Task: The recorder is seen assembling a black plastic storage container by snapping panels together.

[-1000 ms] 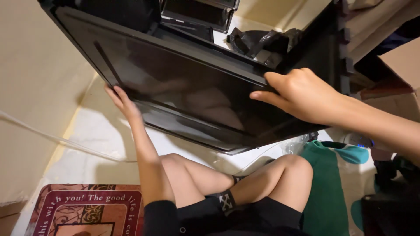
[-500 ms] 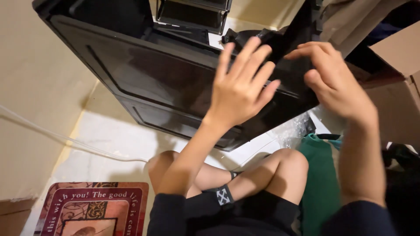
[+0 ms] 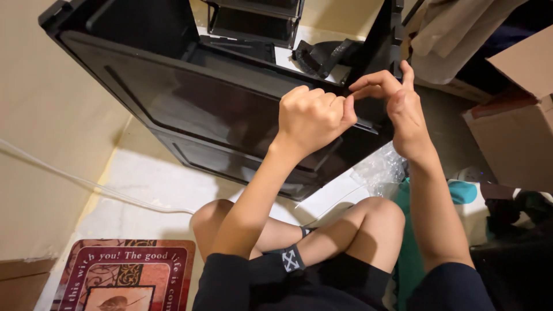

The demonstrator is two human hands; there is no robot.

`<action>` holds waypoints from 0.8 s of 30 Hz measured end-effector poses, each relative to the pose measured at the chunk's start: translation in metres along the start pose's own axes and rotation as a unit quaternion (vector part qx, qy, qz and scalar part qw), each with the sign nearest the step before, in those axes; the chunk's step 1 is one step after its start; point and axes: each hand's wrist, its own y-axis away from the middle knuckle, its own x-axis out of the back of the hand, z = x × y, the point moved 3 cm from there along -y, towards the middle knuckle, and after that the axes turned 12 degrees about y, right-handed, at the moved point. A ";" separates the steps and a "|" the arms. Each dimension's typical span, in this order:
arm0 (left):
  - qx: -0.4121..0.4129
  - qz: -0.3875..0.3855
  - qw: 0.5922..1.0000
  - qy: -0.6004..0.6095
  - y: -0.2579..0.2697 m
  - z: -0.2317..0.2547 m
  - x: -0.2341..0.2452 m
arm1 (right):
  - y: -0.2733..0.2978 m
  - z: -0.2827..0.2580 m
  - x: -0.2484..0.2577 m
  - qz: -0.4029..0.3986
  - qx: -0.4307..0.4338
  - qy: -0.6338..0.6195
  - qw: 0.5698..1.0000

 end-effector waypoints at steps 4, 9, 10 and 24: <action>-0.005 0.007 1.000 0.007 -0.001 -0.002 -0.001 | -0.001 -0.006 0.001 0.013 -0.004 -0.036 0.999; -0.004 0.009 1.000 0.006 -0.001 -0.003 -0.004 | 0.014 0.022 -0.008 0.061 -0.048 -0.108 0.991; -0.006 0.010 1.000 0.003 0.000 -0.003 -0.004 | 0.019 0.030 -0.012 0.074 -0.069 -0.161 0.982; -0.014 0.003 1.000 -0.004 0.004 -0.004 -0.004 | 0.013 0.035 -0.007 0.082 -0.079 -0.208 0.971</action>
